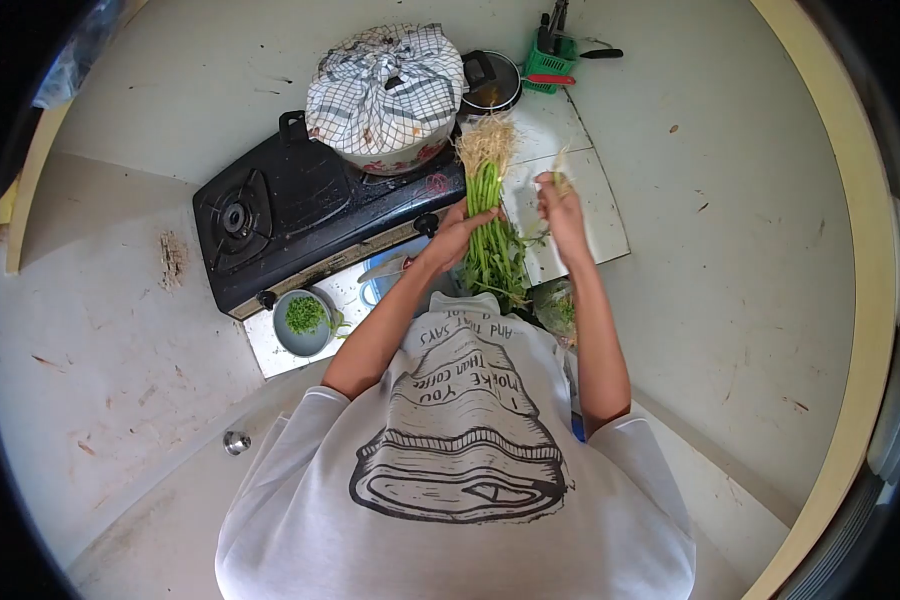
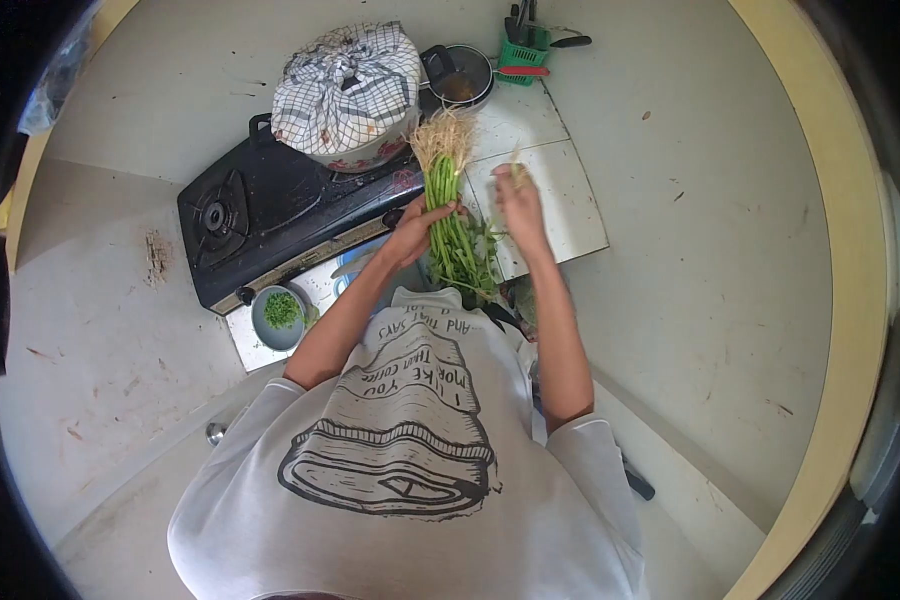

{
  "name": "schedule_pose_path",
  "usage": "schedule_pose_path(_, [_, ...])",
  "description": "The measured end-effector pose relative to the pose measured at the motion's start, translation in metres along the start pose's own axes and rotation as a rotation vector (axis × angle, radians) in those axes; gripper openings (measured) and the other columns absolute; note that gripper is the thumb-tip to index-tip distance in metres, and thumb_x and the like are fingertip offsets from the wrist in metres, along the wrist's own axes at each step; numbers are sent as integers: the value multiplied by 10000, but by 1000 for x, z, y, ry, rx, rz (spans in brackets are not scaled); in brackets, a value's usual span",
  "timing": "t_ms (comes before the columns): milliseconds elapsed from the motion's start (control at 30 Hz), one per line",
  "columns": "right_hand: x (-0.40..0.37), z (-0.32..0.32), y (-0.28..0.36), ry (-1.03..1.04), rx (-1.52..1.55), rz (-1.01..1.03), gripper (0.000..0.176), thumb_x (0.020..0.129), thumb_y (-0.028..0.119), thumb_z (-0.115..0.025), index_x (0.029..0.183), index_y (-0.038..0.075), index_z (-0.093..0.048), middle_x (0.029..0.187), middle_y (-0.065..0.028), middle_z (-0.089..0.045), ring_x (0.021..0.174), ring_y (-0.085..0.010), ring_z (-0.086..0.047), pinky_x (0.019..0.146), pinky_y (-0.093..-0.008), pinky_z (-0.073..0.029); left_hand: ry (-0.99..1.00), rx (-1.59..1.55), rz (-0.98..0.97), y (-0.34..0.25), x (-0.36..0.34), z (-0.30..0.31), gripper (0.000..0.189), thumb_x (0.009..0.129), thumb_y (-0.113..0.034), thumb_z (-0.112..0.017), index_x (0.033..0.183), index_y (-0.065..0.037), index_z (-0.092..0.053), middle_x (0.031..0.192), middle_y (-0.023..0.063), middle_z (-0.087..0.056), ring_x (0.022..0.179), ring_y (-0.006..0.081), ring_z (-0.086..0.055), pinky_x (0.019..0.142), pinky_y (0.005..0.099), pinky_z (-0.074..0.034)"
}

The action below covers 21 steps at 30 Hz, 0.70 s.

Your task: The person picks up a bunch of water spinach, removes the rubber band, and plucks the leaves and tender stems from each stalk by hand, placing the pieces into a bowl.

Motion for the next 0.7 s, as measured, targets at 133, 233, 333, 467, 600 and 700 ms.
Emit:
schedule_pose_path(133, [-11,-39,-17,18,124,-40,333,1089,320,-492,1069,12,-615,858,-16,-587,772,-91,-533,715,-287,-478,37,-34,0,1,2,-11,288,978,-138,-675,1237,-37,-603,1101,49,-678,1026,128,-635,897,308,-519])
schedule_pose_path(233, [-14,-52,-22,52,193,-45,376,1106,292,-457,1097,-38,-638,959,-62,-667,873,-115,-573,781,-310,-476,-5,-26,44,1,1,-12,378,983,-142,-668,1323,-32,-547,1199,62,-653,1092,142,-635,932,328,-520])
schedule_pose_path(333, [-12,-52,-28,54,145,-88,382,1105,285,-457,1057,-40,-652,938,-56,-669,870,-111,-568,782,-306,-471,-1,-44,71,4,4,-9,409,987,-144,-658,1355,-31,-517,1236,71,-637,1132,149,-627,961,338,-516])
schedule_pose_path(467, [-8,-56,-37,-27,144,37,391,1099,294,-461,1012,-28,-665,898,-85,-638,839,-159,-566,799,-324,-466,7,-29,56,2,4,-9,402,993,-137,-644,1357,-28,-514,1263,79,-626,1155,154,-619,980,333,-507])
schedule_pose_path(600, [-1,-49,-46,-88,-186,15,470,1082,398,-452,1071,-20,-667,1025,-180,-607,978,-297,-571,914,-418,-442,36,-32,45,7,5,-9,394,996,-127,-636,1358,-29,-514,1279,77,-619,1165,154,-615,989,332,-506])
schedule_pose_path(700, [-6,-51,-42,-184,-427,-30,558,1064,494,-424,1167,-4,-652,1224,-225,-546,1180,-391,-485,1026,-509,-372,36,-43,26,10,4,-11,391,997,-123,-631,1358,-29,-515,1284,74,-618,1170,153,-613,992,335,-507])
Point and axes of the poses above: each hand's wrist, its own x-axis towards the middle knuckle, its own z-axis out of the back of the hand, y = z × x, the point moved 3 cm from there along x, towards the middle knuckle
